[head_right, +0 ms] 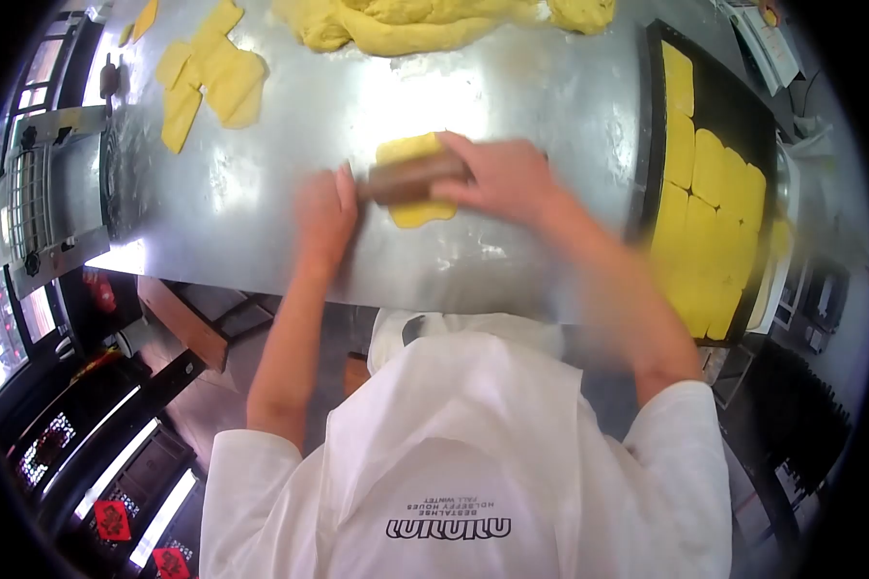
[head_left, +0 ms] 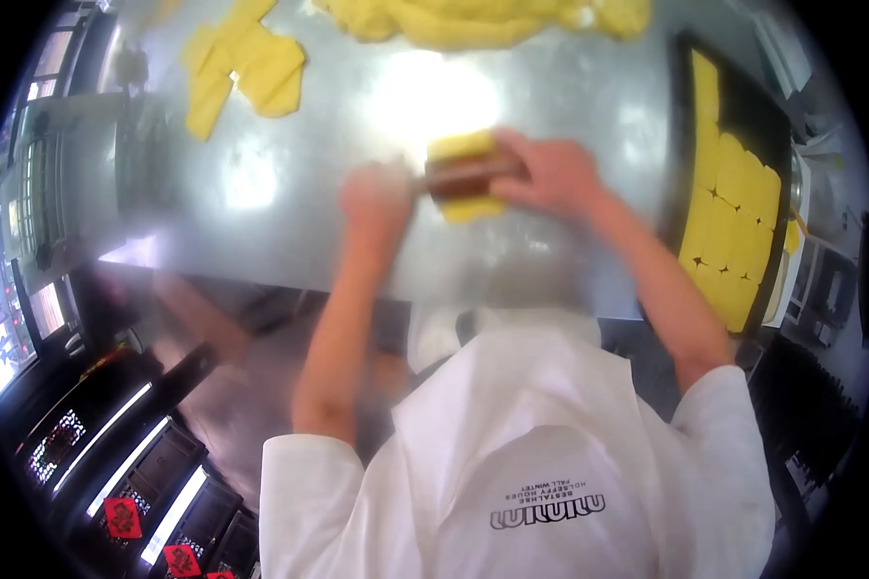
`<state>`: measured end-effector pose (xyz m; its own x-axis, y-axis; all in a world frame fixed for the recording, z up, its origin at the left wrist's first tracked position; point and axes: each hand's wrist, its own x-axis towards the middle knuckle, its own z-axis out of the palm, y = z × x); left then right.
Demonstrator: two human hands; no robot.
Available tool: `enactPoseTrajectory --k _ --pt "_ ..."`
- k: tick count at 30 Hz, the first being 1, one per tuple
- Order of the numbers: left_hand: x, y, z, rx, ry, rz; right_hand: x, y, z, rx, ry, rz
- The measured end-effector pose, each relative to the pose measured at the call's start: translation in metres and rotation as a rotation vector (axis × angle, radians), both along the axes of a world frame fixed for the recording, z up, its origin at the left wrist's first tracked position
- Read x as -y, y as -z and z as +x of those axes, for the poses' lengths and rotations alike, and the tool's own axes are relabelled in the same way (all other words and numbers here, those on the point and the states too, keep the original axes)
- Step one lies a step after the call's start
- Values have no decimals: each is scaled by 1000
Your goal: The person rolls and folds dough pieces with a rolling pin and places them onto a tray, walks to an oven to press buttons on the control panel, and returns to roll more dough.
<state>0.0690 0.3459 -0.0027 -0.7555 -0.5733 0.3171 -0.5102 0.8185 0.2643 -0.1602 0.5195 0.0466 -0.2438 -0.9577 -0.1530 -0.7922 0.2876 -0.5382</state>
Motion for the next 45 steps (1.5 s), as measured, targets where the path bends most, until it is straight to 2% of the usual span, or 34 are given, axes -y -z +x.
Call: enactPoseTrajectory --k 2,4,9,12,14,17,18,21,22,23,24,27,31,34,37,40,42,44,45 --pt "-21 11 20 0 -33 -19 -23 11 14 -44 -62 -69" --pt "-20 19 21 45 -38 3 -21 12 14 -64 -16 -7" --pt "5 -3 -3 68 9 48 7 12 5 32 163 4" --pt "-19 5 23 -20 67 2 -30 12 26 -57 23 -12" --pt "-30 13 28 -1 -14 73 -41 8 37 -77 5 -2" --pt "-20 3 18 167 -32 210 -25 0 30 65 157 90" --pt "-9 -7 9 245 -23 257 -21 3 23 157 264 47" --pt "16 -40 -14 -185 119 319 -31 28 4 392 595 -53" --pt "19 -35 -14 -233 20 310 -40 35 -7 428 699 -74" --pt "16 -30 -11 -199 83 276 -44 33 -12 468 802 -93" --pt "11 -27 -8 -162 148 241 -52 29 -12 227 763 -166" --pt "-15 -33 -3 -1 372 260 -69 36 -9 63 875 -222" --pt "-27 -25 0 79 585 349 -68 14 -5 162 913 -145" --pt "-26 -13 -3 54 577 331 -75 17 -6 163 885 -128" --pt "-25 -3 1 18 575 318 -82 7 6 -236 805 -178" --pt "-30 -3 3 11 560 313 -74 -15 35 -283 710 -290" --pt "-35 -1 3 15 561 308 -63 -13 62 -131 632 -309" --pt "-40 2 7 -10 568 307 -44 -19 82 442 806 -19" --pt "-41 3 10 -36 572 306 -42 -6 86 469 811 -63"
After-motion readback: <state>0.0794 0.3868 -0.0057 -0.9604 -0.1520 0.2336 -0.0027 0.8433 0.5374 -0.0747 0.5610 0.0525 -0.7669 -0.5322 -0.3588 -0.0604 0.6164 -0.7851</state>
